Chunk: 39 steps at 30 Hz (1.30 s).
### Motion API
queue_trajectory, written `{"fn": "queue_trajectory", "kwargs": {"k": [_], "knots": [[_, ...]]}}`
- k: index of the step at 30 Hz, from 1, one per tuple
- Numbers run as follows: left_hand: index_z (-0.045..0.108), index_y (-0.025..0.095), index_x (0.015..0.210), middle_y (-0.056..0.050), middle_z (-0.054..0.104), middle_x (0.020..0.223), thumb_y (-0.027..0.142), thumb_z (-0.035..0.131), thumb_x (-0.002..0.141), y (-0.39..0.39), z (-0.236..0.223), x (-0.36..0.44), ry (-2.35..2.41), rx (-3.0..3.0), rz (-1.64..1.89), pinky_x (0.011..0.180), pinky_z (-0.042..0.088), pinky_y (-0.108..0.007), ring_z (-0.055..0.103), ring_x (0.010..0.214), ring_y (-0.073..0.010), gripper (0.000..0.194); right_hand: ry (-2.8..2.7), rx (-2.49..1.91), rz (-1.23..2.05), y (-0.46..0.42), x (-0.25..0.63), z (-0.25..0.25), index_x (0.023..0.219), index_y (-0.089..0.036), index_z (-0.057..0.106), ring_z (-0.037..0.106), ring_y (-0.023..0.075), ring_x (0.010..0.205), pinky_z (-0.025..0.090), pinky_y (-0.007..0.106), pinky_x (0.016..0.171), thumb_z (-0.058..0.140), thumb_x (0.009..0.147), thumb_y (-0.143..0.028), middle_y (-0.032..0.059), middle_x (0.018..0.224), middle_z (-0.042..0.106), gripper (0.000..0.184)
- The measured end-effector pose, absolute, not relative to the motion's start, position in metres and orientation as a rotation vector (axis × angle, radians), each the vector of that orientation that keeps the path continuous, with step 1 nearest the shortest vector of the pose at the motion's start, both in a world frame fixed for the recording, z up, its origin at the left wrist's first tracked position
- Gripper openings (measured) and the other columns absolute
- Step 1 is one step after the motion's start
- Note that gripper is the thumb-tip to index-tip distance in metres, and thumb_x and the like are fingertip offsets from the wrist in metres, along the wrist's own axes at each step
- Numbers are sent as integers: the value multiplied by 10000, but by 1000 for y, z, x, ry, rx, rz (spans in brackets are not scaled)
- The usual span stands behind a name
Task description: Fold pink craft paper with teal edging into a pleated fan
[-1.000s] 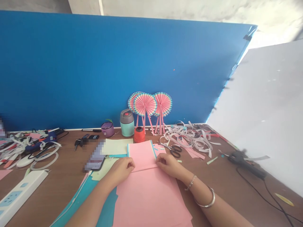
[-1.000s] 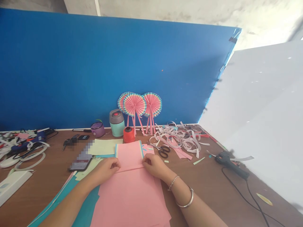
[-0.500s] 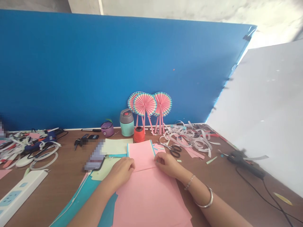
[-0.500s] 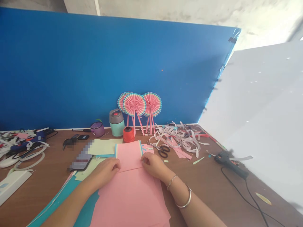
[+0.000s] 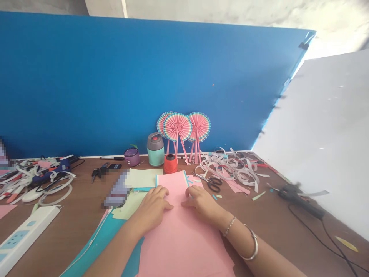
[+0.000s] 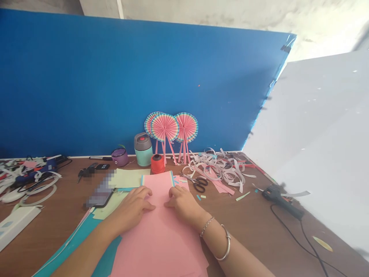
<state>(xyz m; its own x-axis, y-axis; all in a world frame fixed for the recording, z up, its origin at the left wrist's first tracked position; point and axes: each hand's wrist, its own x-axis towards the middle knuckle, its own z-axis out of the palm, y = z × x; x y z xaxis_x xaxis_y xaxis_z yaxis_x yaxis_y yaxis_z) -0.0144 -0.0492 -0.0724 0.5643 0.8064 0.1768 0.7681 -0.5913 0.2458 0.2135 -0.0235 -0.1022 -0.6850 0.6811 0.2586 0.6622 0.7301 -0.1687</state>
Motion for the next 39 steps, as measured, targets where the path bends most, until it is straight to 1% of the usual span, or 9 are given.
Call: {"fn": "queue_trajectory", "kwargs": {"k": [3, 12, 17, 20, 27, 31, 35, 37, 39], "knots": [[728, 294, 696, -50, 586, 986, -81, 397, 634, -47, -71, -22, 1415, 2629, 376, 780, 390, -356, 492, 967, -212, 504, -2601, -1081, 117, -21, 222, -97, 837, -280, 729, 484, 179, 796, 337, 304, 696, 533, 728, -2, 38, 839, 584, 357], [725, 278, 652, -18, 636, 908, -41, 368, 564, -32, -80, -32, 1402, 2402, 434, 804, 419, -327, 540, 901, -185, 486, -2570, -1123, 194, -27, 224, -93, 780, -175, 644, 498, 175, 763, 374, 291, 689, 494, 697, -34, 48, 773, 571, 222], [647, 214, 823, -35, 596, 920, 17, 344, 677, -25, -80, -28, 1507, 2155, 1188, 799, 426, -293, 526, 898, -175, 390, -2365, -1048, 406, -21, 225, -96, 797, -179, 628, 531, 165, 739, 403, 282, 665, 472, 760, -75, 51, 770, 599, 191], [556, 192, 803, -13, 529, 772, 157, 406, 770, -32, -78, -22, 1610, 1891, 1603, 667, 413, -253, 492, 724, -155, 157, -1992, -1074, 647, -20, 226, -96, 815, -187, 618, 545, 148, 709, 426, 265, 631, 496, 806, -164, 42, 788, 615, 124], [479, 168, 499, 48, 380, 448, 537, 488, 778, -37, -99, 4, 1503, 1762, 879, 449, 247, -222, 379, 452, -99, 462, -1941, -966, 863, -31, 210, -97, 825, -180, 648, 561, 142, 727, 452, 273, 676, 538, 822, -204, 40, 795, 604, 112], [488, 160, 482, 29, 420, 433, 507, 422, 823, -34, -107, 9, 1613, 1687, 965, 458, 280, -228, 419, 456, -115, 491, -2115, -893, 796, -37, 202, -96, 886, -182, 649, 557, 134, 715, 463, 259, 657, 532, 841, -207, 45, 803, 589, 128], [640, 152, 804, -32, 606, 731, 311, 411, 875, -39, -98, 4, 1630, 1958, 1271, 632, 414, -249, 555, 692, -163, 288, -2152, -832, 443, -37, 207, -97, 1013, -191, 584, 557, 153, 753, 473, 280, 661, 515, 850, -191, 55, 839, 574, 177], [598, 185, 1091, -68, 599, 934, 196, 395, 884, -44, -93, 1, 1508, 2189, 1526, 759, 428, -283, 551, 885, -187, 290, -2058, -764, 157, -40, 210, -97, 1089, -201, 523, 550, 179, 837, 472, 320, 718, 513, 832, -142, 72, 905, 557, 263], [507, 221, 1245, -73, 562, 949, 109, 402, 867, -48, -90, 0, 1410, 2420, 1680, 775, 426, -303, 528, 908, -186, 408, -1956, -698, -88, -46, 211, -95, 1145, -207, 461, 522, 214, 947, 454, 371, 790, 548, 794, -118, 100, 1010, 524, 373]]}}
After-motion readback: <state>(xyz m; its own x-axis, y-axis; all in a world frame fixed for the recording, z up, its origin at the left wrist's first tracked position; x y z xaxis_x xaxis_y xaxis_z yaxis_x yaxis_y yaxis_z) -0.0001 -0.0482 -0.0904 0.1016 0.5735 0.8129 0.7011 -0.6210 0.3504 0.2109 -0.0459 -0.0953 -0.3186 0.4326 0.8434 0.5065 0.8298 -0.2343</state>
